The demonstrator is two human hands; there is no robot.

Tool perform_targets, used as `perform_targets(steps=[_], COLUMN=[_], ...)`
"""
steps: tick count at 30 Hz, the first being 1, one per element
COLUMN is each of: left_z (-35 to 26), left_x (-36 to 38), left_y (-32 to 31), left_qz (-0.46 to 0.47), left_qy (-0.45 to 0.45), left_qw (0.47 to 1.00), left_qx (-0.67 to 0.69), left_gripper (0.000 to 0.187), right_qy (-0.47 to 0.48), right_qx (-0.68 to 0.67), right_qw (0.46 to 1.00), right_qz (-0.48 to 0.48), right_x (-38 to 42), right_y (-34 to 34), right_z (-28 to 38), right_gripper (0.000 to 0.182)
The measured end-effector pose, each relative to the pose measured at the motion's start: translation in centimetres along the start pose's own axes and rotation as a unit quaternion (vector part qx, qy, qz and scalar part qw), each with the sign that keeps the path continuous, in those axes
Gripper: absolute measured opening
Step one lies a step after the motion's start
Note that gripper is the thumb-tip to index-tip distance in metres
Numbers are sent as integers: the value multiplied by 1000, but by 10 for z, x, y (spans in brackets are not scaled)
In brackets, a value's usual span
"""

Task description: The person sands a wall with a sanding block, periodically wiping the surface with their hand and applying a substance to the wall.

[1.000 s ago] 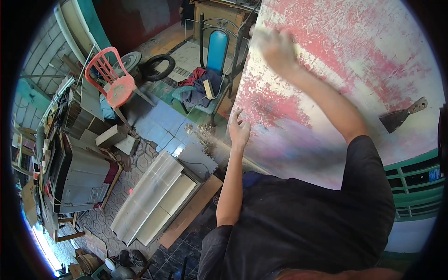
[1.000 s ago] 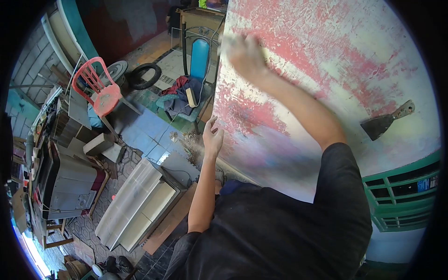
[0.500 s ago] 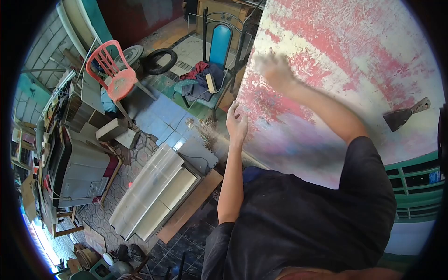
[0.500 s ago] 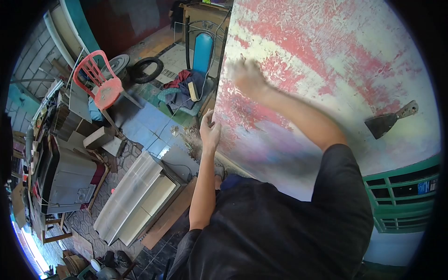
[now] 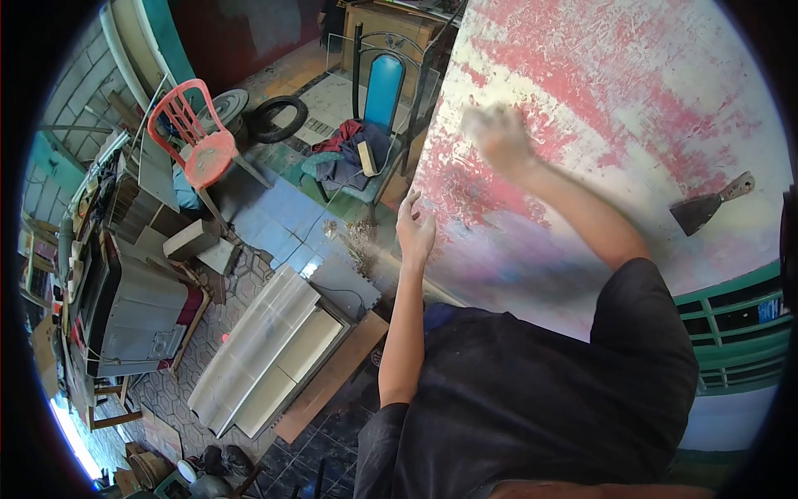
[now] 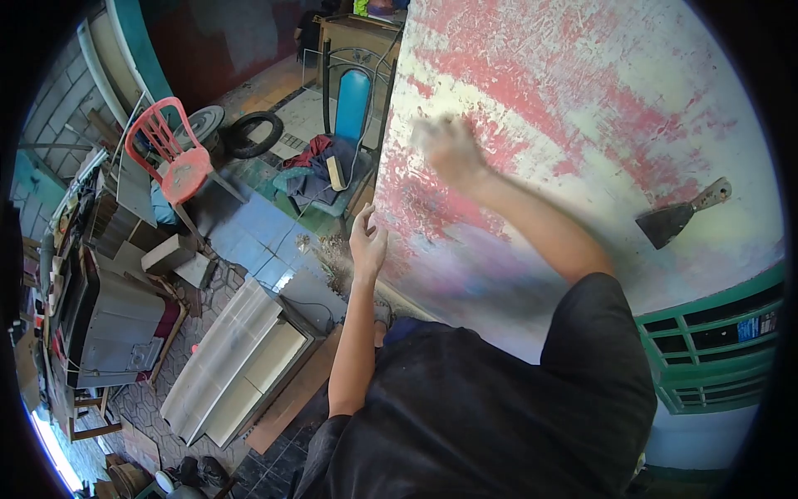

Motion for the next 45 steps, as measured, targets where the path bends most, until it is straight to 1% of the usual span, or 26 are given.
perform_targets(steps=[1,2,3,4,6,7,9,12,13,15,17,18,20,23,25,29,31,32,33,36,37,39,41,42,44,45], left_z=[0,3,6,7,8,6,8,-2,-3,-5,-4,-1,8,7,1,-4,-6,-8,-9,-5,-4,-2,-8,-14,-21,-20], left_x=[-2,-1,-1,-1,-1,-5,-1,3,4,7,6,8,8,7,12,13,12,12,13,15,15,21,31,32,39,44], left_y=[1,0,-4,-6,-11,-12,-16,-14,-13,-10,-11,-10,-13,-13,-11,0,4,4,4,-3,-6,-14,-13,-12,-3,2], left_qz=[0,12,25,27,34,33,42,51,50,39,41,45,42,39,44,30,24,26,29,14,17,36,47,51,40,33], left_qy=[1,10,17,18,16,13,21,20,18,2,12,21,15,6,8,-3,-13,-2,10,-17,-19,-21,-20,-23,-19,-9], left_qw=[1000,1000,999,999,999,999,998,998,998,999,998,998,998,998,998,999,999,999,999,1000,999,998,997,997,998,998], left_qx=[2,-9,-20,-19,-24,-23,-30,-41,-40,-35,-35,-39,-42,-47,-54,-38,-26,-26,-27,-22,-24,-36,-51,-61,-53,-46], left_gripper=[55,56,58,58,58,58,57,57,57,57,57,57,57,56,56,56,56,55,55,51,51,51,51,51,51,51], right_qy=[-67,-98,-130,-131,-116,-138,-29,35,28,14,-113,-111,-144,-69,-11,18,-70,-152,-170,-167,-153,-45,-6,-6,-35,-33], right_qx=[21,40,-37,-36,99,29,47,-78,-117,102,48,45,39,91,-8,-38,52,11,-16,71,101,100,15,17,-207,-210], right_qw=[995,990,969,970,973,976,998,995,991,981,991,991,971,993,993,977,988,988,975,974,974,994,991,991,970,970], right_qz=[-76,-90,-206,-203,-173,-166,0,52,59,165,-55,-53,-185,43,120,210,130,-20,-140,-139,-130,16,135,131,121,120], right_x=[-11,-24,-27,-21,-4,11,26,44,33,9,-13,-18,-20,13,31,27,3,-3,-15,-8,-2,15,23,35,60,65], right_y=[36,65,91,88,69,28,-12,-23,-9,3,45,57,90,4,-24,-21,21,30,71,61,39,-2,-1,-7,-29,-20], right_z=[-43,-78,-103,-100,-75,-56,13,59,44,-4,-70,-76,-84,-7,53,58,-6,-44,-72,-74,-51,16,66,82,114,124], right_gripper=[29,11,11,11,15,18,23,25,28,28,22,22,19,25,25,26,25,25,26,25,23,27,21,21,20,20])
Point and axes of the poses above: each hand's wrist, its own x-axis away from the middle knuckle, its own y-axis out of the back of the hand, z = x × y, the point moved 8 cm from there along -x, towards the middle knuckle, and after that the axes turned 3 degrees about y, right-handed, at the moved point
